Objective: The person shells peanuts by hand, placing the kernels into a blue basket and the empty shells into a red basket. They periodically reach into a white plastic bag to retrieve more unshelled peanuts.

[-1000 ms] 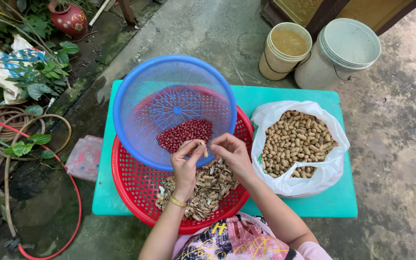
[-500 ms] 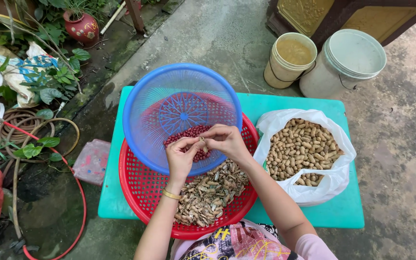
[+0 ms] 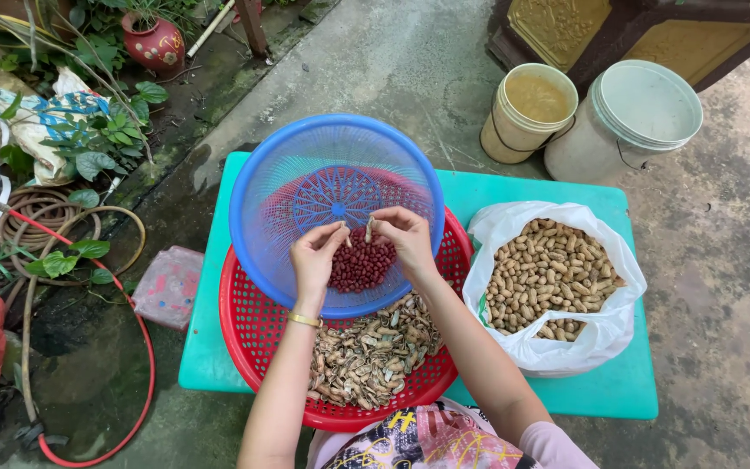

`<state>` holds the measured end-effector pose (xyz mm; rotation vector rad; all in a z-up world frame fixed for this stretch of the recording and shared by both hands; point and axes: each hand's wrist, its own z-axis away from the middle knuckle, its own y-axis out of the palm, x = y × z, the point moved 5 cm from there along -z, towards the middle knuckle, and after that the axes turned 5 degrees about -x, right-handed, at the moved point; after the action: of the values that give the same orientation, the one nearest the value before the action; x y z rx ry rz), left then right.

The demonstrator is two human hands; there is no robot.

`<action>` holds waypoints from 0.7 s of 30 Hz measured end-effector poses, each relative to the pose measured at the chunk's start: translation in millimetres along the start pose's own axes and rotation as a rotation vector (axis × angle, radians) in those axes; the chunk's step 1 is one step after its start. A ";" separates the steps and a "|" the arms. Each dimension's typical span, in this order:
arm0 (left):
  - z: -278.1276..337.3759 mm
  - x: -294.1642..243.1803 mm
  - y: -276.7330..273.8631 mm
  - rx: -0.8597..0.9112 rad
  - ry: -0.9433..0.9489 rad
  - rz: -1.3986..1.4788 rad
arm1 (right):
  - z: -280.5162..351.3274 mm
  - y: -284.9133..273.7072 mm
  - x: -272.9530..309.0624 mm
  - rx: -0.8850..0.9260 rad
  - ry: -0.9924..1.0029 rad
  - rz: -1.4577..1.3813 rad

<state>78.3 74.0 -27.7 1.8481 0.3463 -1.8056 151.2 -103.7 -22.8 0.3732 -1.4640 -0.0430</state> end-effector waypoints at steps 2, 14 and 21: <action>-0.1 -19.2 -5.4 -0.036 0.186 -0.262 | 2.5 1.4 6.4 -0.006 -0.100 0.061; 57.5 -32.4 -13.4 0.543 0.014 -0.323 | 102.1 -49.5 40.0 0.343 0.052 0.352; 80.0 -53.1 25.8 0.606 0.047 -0.437 | 120.2 -212.3 83.1 -0.279 -0.126 0.616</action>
<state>20.2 19.5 31.9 2.3629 0.2462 -2.3561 85.7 -351.3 6.4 -0.3192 -1.6186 0.2256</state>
